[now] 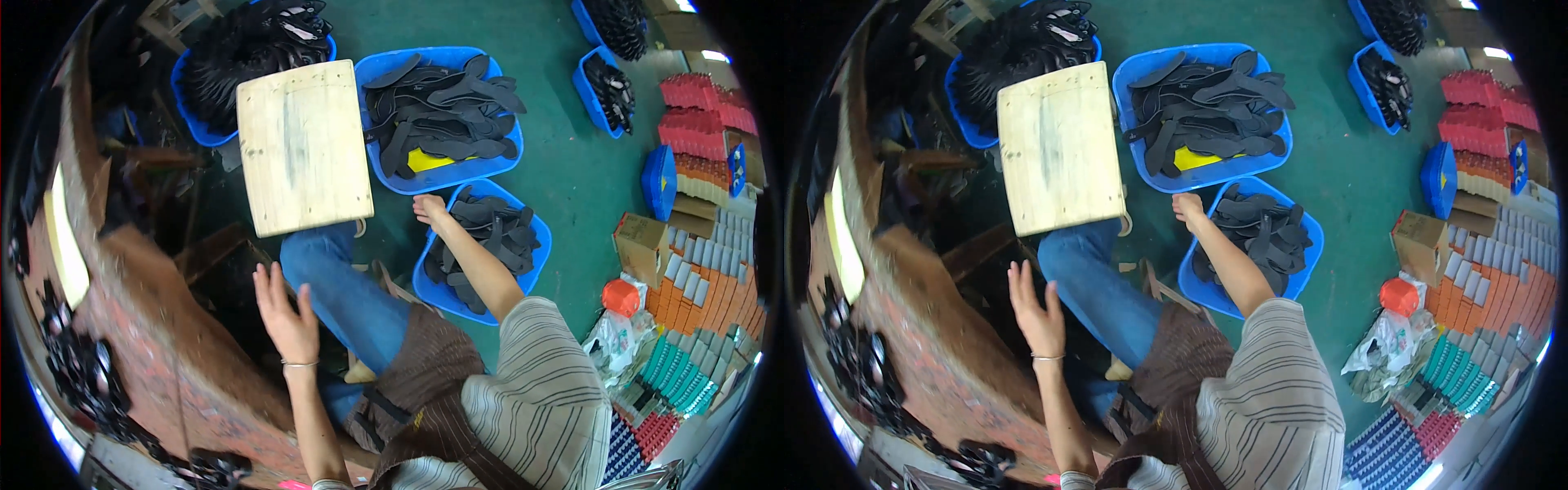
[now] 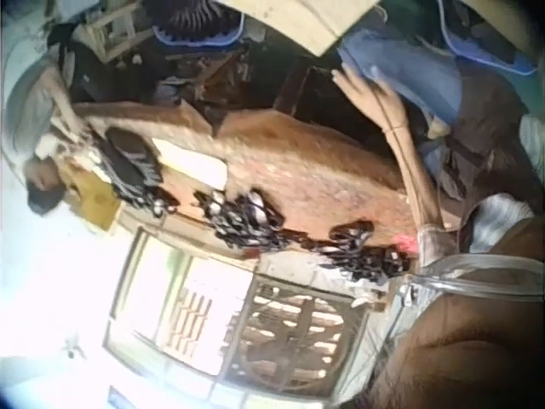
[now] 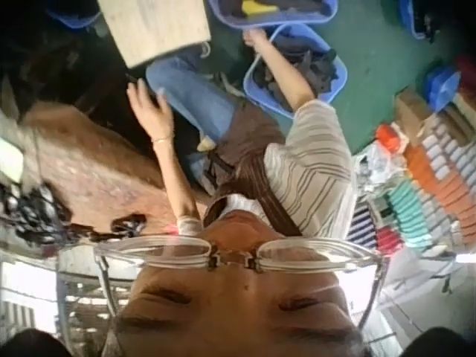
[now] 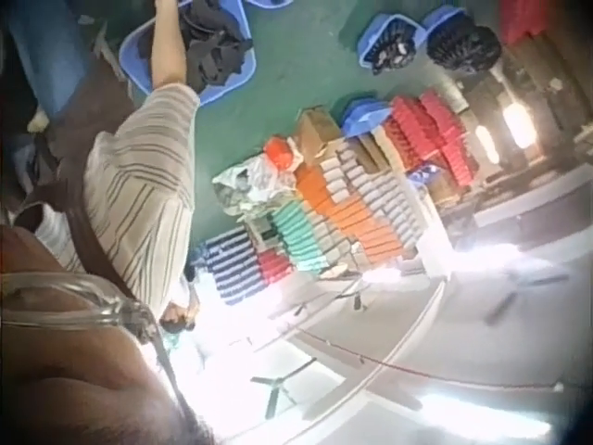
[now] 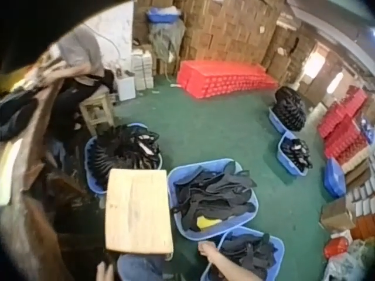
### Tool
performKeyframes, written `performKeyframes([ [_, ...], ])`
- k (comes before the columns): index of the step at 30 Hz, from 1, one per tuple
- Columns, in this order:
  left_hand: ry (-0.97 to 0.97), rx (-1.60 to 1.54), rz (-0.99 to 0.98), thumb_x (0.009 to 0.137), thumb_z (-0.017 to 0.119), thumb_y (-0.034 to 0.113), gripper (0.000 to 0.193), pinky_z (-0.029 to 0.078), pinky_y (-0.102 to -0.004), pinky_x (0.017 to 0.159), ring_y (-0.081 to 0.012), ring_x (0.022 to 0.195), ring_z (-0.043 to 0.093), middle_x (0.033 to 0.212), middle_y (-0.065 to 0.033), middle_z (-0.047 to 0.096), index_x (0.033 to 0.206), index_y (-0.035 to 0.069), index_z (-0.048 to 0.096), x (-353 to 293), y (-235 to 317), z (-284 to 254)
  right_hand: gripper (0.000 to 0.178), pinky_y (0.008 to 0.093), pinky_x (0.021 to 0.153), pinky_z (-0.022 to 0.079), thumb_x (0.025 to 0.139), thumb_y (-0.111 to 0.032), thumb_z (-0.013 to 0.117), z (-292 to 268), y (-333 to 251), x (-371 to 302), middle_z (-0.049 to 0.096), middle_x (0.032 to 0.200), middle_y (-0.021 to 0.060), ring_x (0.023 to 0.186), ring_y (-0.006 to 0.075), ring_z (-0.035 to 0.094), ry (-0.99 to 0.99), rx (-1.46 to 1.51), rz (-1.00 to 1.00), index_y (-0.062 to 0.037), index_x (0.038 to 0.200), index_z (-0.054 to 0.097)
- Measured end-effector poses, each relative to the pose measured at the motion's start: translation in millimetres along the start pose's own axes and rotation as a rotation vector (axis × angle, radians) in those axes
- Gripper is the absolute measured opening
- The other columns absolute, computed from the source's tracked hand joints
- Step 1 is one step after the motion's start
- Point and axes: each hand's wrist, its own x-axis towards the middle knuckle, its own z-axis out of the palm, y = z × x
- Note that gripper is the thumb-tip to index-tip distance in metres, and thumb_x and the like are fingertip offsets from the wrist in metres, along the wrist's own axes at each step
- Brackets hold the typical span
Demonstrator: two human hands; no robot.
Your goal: Assembling black flat shoes by heating them with a blower and inserting insoles.
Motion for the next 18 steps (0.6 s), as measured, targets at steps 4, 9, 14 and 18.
performKeyframes([
  [4, -0.268, 0.21, 0.031, 0.091, 0.062, 0.033, 0.074, 0.019, -0.0533, 0.115, -0.0393, 0.146, 0.017, 0.157, -0.0236, 0.018, 0.15, 0.005, 0.029, 72, 17, 69, 0.072, 0.0489, 0.106, 0.034, 0.085, -0.05, 0.064, 58, -45, 97, 0.048, 0.138, 0.017, 0.129, 0.0317, 0.043, 0.011, 0.015, 0.102, -0.0076, 0.14, 0.044],
  [9, -0.325, 0.376, 0.014, 0.085, 0.068, 0.043, 0.093, 0.021, -0.0508, 0.115, -0.0494, 0.142, 0.015, 0.151, -0.0369, 0.014, 0.148, -0.008, 0.022, 111, 8, 116, 0.132, 0.0511, 0.116, 0.017, 0.062, -0.068, 0.078, 137, -91, 204, 0.019, 0.158, 0.0185, 0.145, 0.0369, 0.019, 0.092, 0.345, 0.104, -0.0014, 0.153, 0.008],
  [14, -0.442, 0.39, 0.05, 0.079, 0.074, 0.047, 0.095, 0.035, -0.051, 0.108, -0.054, 0.136, 0.027, 0.146, -0.0401, 0.024, 0.143, -0.009, 0.032, 124, 5, 117, 0.142, 0.0519, 0.117, 0.014, 0.053, -0.058, 0.084, 157, -78, 299, 0.001, 0.159, 0.0246, 0.147, 0.0391, 0.004, 0.471, 0.104, 0.529, -0.0019, 0.153, 0.0],
  [18, -0.443, 0.382, 0.094, 0.078, 0.072, 0.055, 0.092, 0.043, -0.0523, 0.1, -0.0573, 0.129, 0.036, 0.137, -0.0454, 0.033, 0.134, -0.012, 0.043, 127, 6, 111, 0.112, 0.0401, 0.104, 0.04, 0.056, -0.037, 0.091, 109, -10, 343, 0.054, 0.13, 0.019, 0.121, 0.0316, 0.052, 0.61, -0.057, 0.477, 0.0061, 0.14, 0.031],
])
